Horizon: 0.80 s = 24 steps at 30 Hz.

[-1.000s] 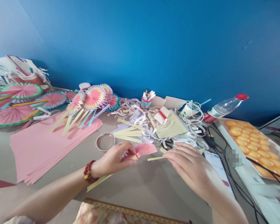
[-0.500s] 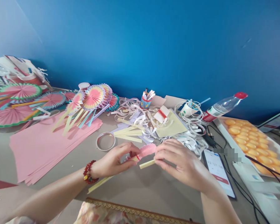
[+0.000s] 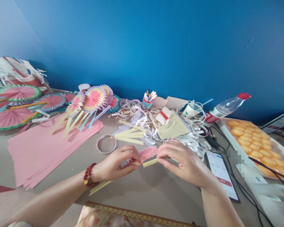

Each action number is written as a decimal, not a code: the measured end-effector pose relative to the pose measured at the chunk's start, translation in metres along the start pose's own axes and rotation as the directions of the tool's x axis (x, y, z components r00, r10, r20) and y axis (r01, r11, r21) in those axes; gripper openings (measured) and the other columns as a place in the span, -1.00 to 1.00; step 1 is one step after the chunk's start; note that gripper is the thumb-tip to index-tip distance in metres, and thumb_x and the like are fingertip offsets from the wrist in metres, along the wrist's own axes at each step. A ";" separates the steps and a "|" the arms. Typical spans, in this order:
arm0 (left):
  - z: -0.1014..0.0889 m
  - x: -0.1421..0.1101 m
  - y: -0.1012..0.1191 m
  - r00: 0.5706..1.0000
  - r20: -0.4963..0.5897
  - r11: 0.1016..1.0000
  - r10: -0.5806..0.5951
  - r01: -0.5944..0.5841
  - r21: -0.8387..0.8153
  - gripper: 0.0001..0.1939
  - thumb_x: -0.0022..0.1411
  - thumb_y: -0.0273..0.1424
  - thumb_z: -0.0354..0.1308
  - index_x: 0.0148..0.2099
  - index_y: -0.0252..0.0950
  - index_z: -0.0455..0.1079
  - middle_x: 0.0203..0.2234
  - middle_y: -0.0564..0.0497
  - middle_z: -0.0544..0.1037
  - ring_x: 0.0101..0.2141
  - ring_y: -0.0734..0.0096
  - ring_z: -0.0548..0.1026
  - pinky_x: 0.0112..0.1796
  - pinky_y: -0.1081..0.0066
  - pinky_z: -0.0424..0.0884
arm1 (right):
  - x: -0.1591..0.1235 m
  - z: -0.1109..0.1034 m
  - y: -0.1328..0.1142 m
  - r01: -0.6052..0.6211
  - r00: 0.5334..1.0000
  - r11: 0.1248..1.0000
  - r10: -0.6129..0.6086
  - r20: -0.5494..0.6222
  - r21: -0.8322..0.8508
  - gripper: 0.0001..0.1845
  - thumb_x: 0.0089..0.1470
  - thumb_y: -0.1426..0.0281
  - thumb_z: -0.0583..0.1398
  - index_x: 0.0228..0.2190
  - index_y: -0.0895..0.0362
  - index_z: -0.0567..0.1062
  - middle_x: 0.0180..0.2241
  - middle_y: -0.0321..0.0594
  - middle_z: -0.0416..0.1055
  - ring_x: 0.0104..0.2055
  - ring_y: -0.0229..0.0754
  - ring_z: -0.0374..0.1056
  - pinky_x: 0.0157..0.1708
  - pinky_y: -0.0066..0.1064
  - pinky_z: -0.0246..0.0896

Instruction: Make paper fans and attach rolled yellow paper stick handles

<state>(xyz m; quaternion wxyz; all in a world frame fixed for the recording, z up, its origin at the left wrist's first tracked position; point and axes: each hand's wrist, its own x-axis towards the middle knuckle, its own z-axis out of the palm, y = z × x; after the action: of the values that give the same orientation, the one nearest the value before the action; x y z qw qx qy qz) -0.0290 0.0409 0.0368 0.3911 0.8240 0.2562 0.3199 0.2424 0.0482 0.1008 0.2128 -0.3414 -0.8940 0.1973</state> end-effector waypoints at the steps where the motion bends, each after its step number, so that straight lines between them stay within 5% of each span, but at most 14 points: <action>1: 0.000 0.000 0.000 1.000 -0.004 1.000 -0.003 0.003 0.003 -0.88 0.40 -0.35 0.08 -0.09 -0.26 0.39 -0.28 -0.10 0.51 -0.24 0.32 0.47 -0.15 0.33 0.41 | 0.000 0.000 0.000 -0.006 1.000 1.000 0.006 0.001 -0.002 -0.84 0.29 0.40 0.11 -0.33 0.05 0.46 -0.31 -0.21 0.53 -0.24 -0.16 0.43 -0.14 -0.29 0.25; 24: 0.000 -0.002 -0.001 0.999 0.046 1.000 -0.002 0.003 -0.023 -0.87 0.37 -0.41 0.10 -0.04 -0.27 0.34 -0.22 -0.09 0.49 -0.22 0.36 0.44 -0.16 0.39 0.37 | 0.005 0.008 0.011 -0.031 0.997 1.000 0.030 0.077 0.002 -0.86 0.29 0.35 0.17 -0.35 0.07 0.46 -0.37 -0.27 0.51 -0.28 -0.18 0.39 -0.18 -0.35 0.13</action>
<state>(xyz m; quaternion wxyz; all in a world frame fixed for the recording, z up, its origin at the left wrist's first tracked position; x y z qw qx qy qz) -0.0299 0.0402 0.0353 0.4067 0.8263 0.2446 0.3033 0.2406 0.0574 0.0901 0.1759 -0.3468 -0.8959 0.2149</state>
